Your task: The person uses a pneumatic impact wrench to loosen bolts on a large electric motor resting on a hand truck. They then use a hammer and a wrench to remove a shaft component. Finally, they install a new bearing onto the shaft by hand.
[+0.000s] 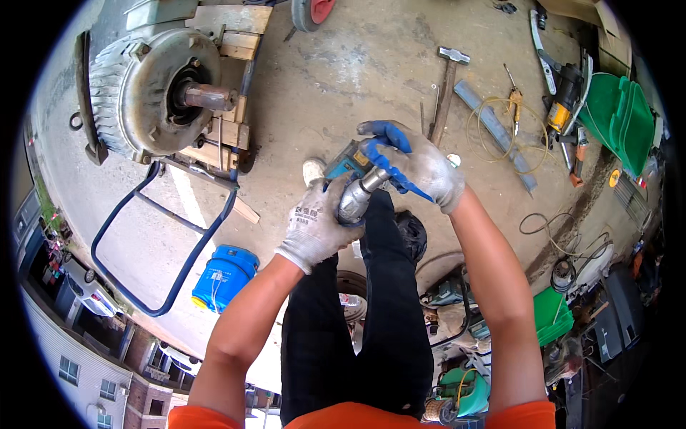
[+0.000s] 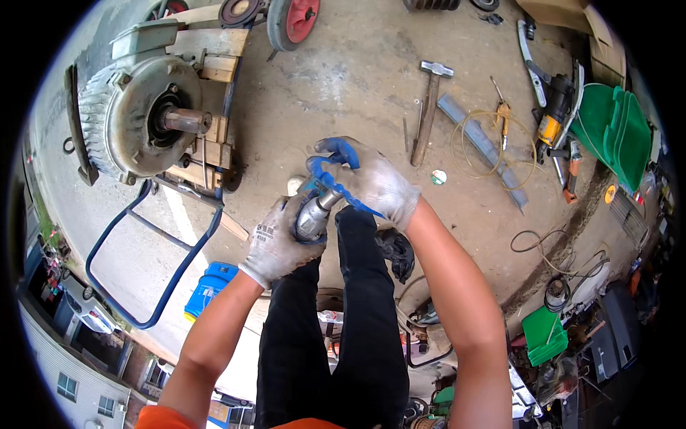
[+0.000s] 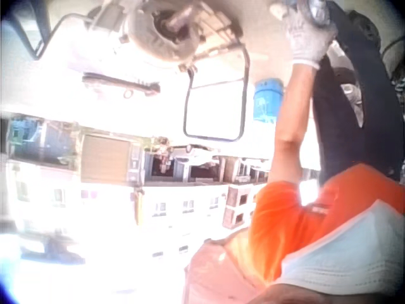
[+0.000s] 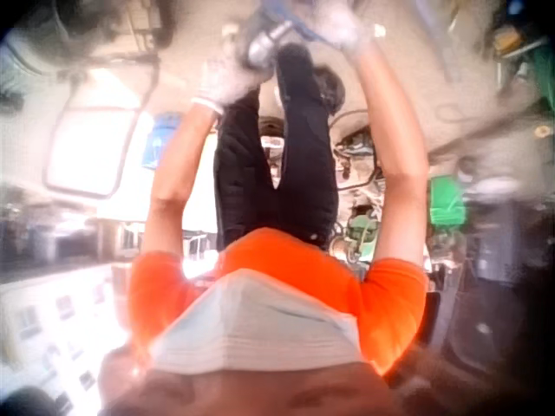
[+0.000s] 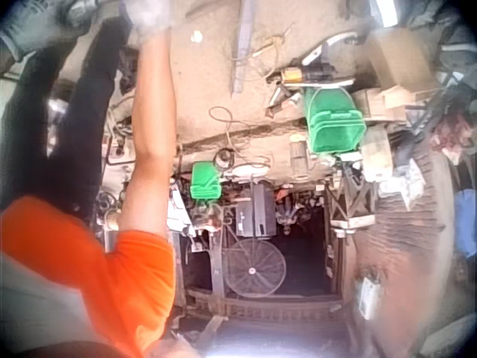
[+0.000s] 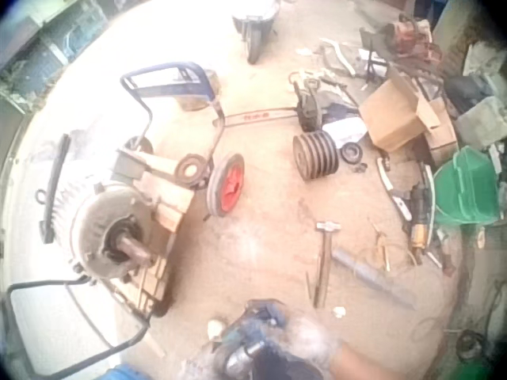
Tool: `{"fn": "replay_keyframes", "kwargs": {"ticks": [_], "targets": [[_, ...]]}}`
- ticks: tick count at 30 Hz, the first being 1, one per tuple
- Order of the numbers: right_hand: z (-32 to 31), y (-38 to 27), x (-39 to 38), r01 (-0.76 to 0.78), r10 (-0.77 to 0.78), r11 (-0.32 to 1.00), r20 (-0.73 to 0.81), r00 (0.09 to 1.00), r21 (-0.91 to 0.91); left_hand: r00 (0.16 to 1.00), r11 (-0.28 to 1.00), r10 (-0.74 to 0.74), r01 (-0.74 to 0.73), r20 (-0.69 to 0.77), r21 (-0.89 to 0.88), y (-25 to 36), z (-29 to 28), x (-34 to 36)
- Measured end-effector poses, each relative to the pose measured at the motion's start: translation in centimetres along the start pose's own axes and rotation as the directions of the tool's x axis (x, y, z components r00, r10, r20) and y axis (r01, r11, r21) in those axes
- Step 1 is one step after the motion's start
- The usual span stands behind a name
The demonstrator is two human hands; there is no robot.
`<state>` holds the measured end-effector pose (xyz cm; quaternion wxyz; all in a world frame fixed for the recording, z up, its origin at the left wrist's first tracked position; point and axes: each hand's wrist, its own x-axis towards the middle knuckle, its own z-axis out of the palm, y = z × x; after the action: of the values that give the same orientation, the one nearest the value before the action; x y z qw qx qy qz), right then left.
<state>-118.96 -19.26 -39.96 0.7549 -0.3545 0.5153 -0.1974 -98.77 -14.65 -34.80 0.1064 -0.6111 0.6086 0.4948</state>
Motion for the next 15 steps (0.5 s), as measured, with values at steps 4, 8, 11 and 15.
{"fn": "replay_keyframes", "kwargs": {"ticks": [4,8,11,15], "targets": [[1.1,2.8,-2.8,0.140,0.024,0.930,-0.436,0.900,0.339,0.968,0.814,-0.247,0.183,-0.043,-0.551,-2.6,1.7,-2.2],[7.5,5.0,-5.4,0.375,-0.509,0.323,0.174,0.843,-0.869,0.920,0.585,-0.389,0.202,-0.053,-0.786,-0.5,-1.9,-3.9],[11.5,8.0,-1.9,0.496,-0.618,0.488,0.116,0.777,-0.718,0.918,0.579,-0.393,0.201,-0.055,-0.790,-1.8,-1.9,-4.9],[14.4,3.7,-0.9,0.443,-0.466,0.817,0.029,0.884,-0.369,0.954,0.524,-0.298,0.183,0.022,-0.832,-5.8,-7.6,-4.9]]}}
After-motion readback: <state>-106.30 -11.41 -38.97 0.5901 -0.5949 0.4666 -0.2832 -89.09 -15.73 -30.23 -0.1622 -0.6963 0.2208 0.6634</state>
